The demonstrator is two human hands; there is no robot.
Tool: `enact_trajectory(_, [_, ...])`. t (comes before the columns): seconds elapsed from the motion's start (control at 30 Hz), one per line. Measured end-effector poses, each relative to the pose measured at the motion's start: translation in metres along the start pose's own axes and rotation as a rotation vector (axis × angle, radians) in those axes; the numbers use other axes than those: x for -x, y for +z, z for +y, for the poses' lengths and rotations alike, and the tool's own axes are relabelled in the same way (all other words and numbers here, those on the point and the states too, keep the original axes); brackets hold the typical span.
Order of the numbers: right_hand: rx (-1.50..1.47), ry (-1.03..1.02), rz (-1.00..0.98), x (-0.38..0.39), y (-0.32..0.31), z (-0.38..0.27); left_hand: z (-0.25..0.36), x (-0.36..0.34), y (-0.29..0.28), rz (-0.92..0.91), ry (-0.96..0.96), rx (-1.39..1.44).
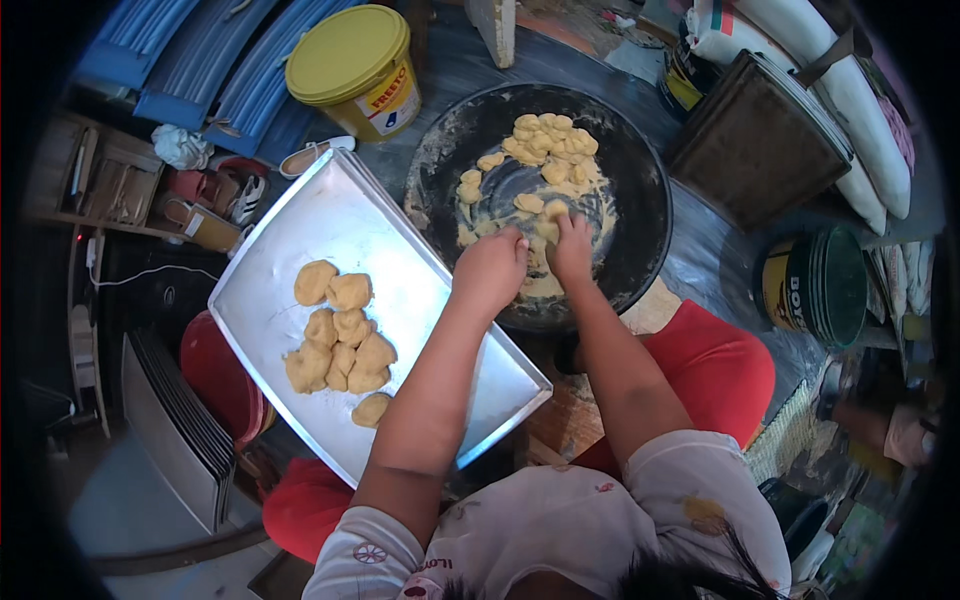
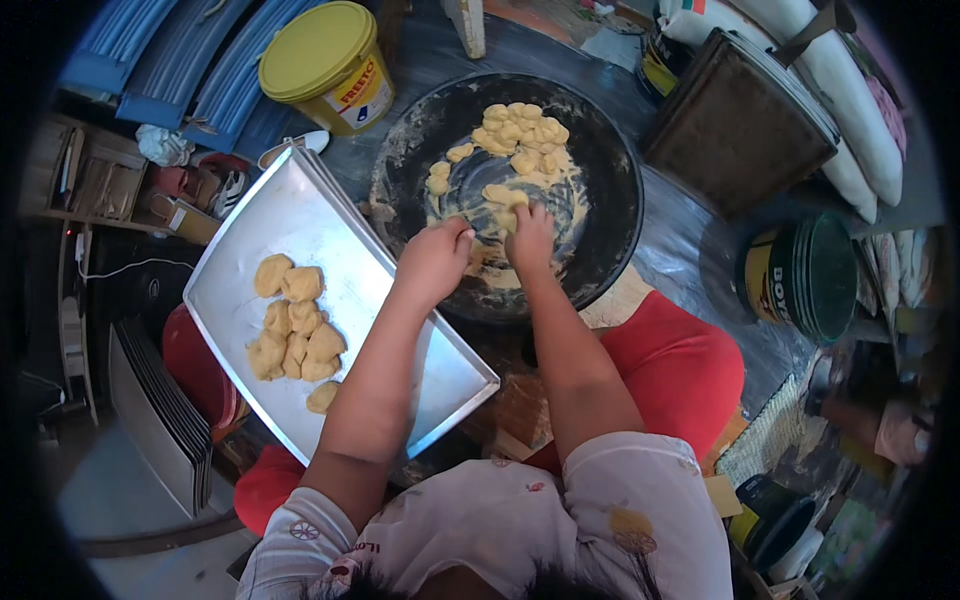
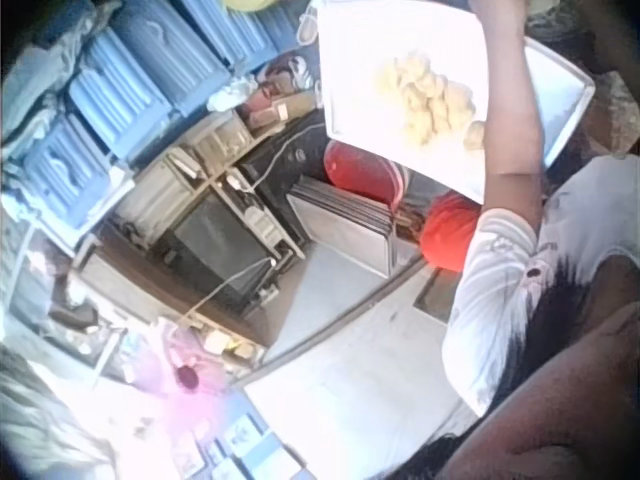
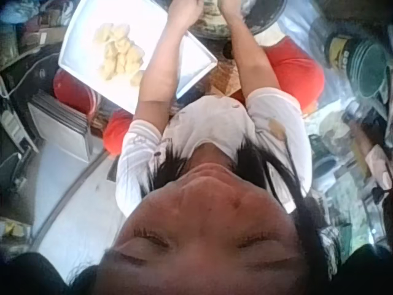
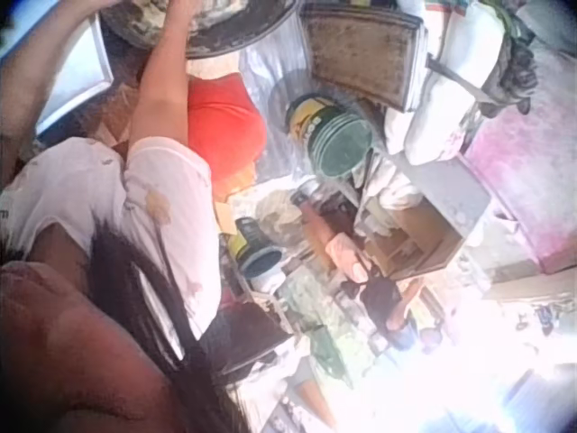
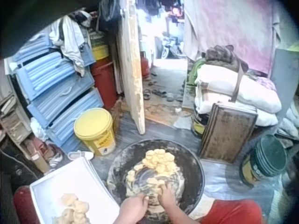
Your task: Shaping portions of dough and arranging them on metal baking trays.
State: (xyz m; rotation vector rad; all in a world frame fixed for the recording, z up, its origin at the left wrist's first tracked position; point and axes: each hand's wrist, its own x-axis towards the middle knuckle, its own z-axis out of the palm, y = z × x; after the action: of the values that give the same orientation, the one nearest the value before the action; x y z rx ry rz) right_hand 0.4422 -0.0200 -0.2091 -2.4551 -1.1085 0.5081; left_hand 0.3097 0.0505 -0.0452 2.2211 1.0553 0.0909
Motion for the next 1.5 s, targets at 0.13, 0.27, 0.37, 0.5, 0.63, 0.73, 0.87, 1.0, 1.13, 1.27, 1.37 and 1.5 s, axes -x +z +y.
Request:
enact_trajectory(0.13, [0.098, 0.06, -0.34, 0.029, 0.075, 0.108, 0.02, -0.016, 0.028, 0.038, 0.144, 0.034])
enact_trajectory(0.27, [-0.142, 0.1, -0.458, 0.019, -0.009, 0.018, 0.004, 0.005, 0.013, 0.265, 0.176, 0.186])
enact_trajectory(0.37, [-0.568, -0.089, -0.142, -0.003, -0.038, -0.017, 0.005, 0.015, -0.004, 0.468, 0.234, 0.354])
enact_trajectory(0.5, [-0.769, -0.406, -0.039, 0.033, -0.114, -0.131, -0.008, 0.044, -0.044, 0.756, 0.203, 0.501])
enact_trajectory(0.63, [-0.548, -0.596, -0.261, 0.096, -0.144, -0.185, -0.01, 0.071, -0.076, 0.776, 0.151, 0.555])
enact_trajectory(0.73, [-0.32, -0.713, -0.519, 0.111, -0.143, -0.188, -0.024, 0.087, -0.085, 0.603, 0.031, 0.424])
enact_trajectory(0.87, [-0.352, -0.765, -0.662, 0.095, -0.151, -0.18, -0.014, 0.087, -0.082, 0.411, -0.093, 0.356])
enact_trajectory(1.0, [-1.006, -0.493, -0.621, 0.043, -0.138, -0.139, -0.007, 0.069, -0.072, 0.484, 0.089, 0.178])
enact_trajectory(1.13, [-1.07, 0.149, -0.145, -0.028, -0.071, -0.065, 0.001, 0.064, -0.053, 0.12, 0.125, -0.244])
enact_trajectory(1.27, [-0.652, 0.434, -0.063, -0.091, 0.033, 0.022, -0.001, 0.06, -0.035, 0.094, 0.18, -0.376])
enact_trajectory(1.37, [-0.218, 0.405, -0.057, -0.109, 0.075, 0.015, -0.007, 0.062, -0.042, 0.051, 0.143, -0.375])
enact_trajectory(1.5, [0.057, 0.239, -0.145, -0.144, 0.103, 0.023, -0.006, 0.061, -0.043, 0.035, 0.147, -0.331])
